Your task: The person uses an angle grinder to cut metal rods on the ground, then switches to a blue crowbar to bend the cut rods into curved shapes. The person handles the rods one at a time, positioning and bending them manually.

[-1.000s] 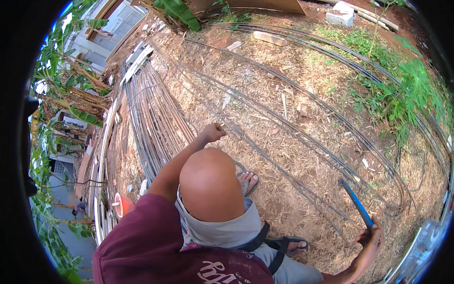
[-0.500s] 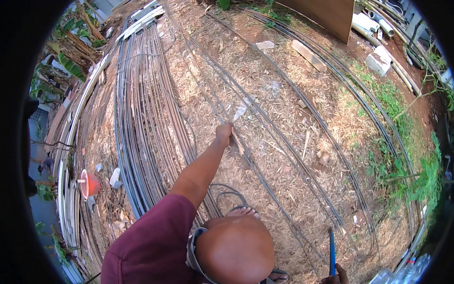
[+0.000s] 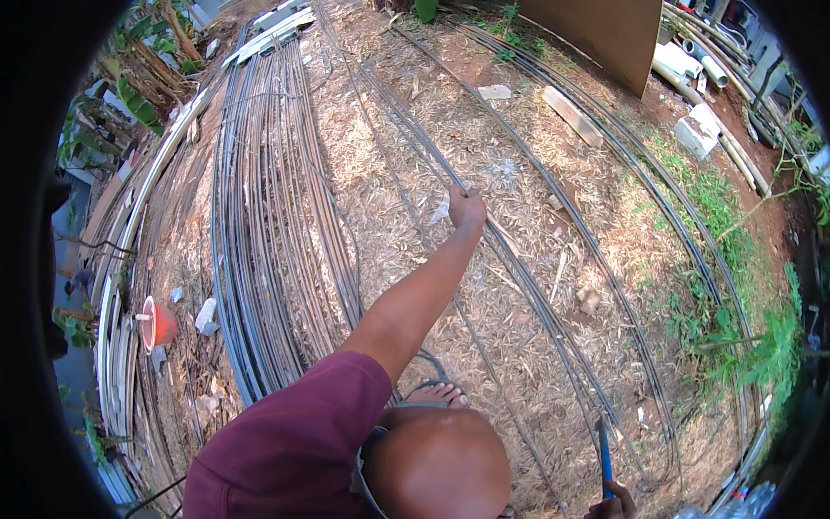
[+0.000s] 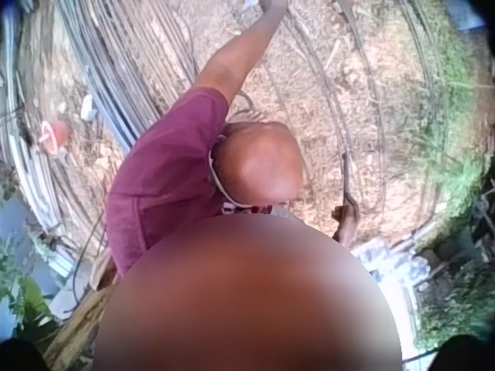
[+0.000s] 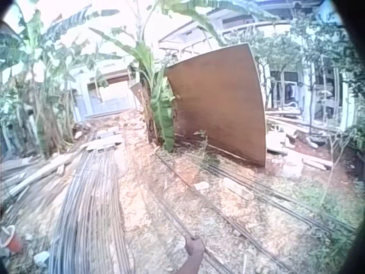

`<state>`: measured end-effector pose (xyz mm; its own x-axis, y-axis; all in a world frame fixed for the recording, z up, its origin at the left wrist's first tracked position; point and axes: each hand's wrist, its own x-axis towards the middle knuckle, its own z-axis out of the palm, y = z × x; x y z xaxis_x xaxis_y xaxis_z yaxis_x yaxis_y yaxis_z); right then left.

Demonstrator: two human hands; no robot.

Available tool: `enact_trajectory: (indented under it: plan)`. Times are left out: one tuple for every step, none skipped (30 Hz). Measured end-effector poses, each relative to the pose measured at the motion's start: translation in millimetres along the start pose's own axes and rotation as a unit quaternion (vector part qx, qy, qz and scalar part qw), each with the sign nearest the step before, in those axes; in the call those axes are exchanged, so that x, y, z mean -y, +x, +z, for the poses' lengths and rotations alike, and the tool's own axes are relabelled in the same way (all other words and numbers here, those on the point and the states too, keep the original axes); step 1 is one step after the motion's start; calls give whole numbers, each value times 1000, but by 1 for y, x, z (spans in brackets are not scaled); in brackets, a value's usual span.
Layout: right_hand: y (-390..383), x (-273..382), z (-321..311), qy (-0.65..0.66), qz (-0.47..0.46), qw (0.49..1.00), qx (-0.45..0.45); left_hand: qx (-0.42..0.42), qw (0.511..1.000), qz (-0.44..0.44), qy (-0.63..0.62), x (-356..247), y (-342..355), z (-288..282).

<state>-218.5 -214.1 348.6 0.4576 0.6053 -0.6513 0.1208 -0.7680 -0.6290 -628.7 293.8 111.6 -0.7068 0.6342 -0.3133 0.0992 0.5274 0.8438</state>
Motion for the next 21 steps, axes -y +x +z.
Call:
enact_trajectory:
  plan:
    - [0, -4, 2, 8, -5, 1000, 20, 44, 998, -17, 34, 15, 2, 3]
    - [0, -8, 3, 11, 20, 1000, 21, 9, 998, 17, 60, 36, 4, 2]
    - [0, -10, 3, 13, 47, 999, 21, 8, 994, 26, 102, 57, 8, -1]
    - [-2, -12, 3, 16, 73, 997, 22, 46, 996, 25, 67, 70, 20, -4]
    - [-4, -12, 2, 8, 80, 996, 30, 95, 994, 12, 43, 83, 31, -10]
    - [-6, -13, 0, -2, 89, 995, 42, 140, 990, -4, 19, 94, 37, -15]
    - [-6, -12, -2, -11, 96, 994, 56, 185, 983, -21, 5, 99, 41, -16]
    - [-4, -13, -3, -14, 106, 993, 56, 229, 973, -37, -10, 99, 44, -16]
    - [0, -13, -4, -16, 114, 992, 57, 275, 960, -45, -29, 95, 46, -19]
    - [7, -15, -3, -17, 123, 991, 55, 274, 961, -29, -21, 89, 42, -20]
    - [16, -17, -2, -30, 144, 987, 66, 284, 958, 2, 42, 82, 35, -25]
    - [27, -18, -1, -43, 167, 982, 80, 298, 948, 33, 107, 72, 26, -36]
    - [38, -21, 1, -53, 189, 976, 94, 310, 932, 63, 178, 60, 16, -49]
    - [45, -24, 7, -64, 176, 980, 71, 301, 926, 110, 200, 50, 2, -66]
    - [51, -25, 11, -81, 176, 979, 58, 293, 916, 155, 226, 41, -16, -88]
    - [57, -21, 14, -48, 183, 981, 47, 287, 905, 167, 266, 28, -32, -112]
    - [57, -15, 18, -38, 208, 977, 38, 315, 900, 166, 251, 16, -49, -142]
    - [49, -5, 19, -10, 192, 980, 46, 343, 898, 127, 245, 8, -70, -178]
    - [42, 13, 19, -17, 192, 981, 33, 366, 885, 98, 272, -2, -87, -216]
    - [28, 36, 20, 20, 217, 976, 11, 382, 876, 45, 290, -10, -105, -256]
    - [8, 64, 19, 86, 221, 971, 12, 379, 884, 7, 273, -15, -126, -300]
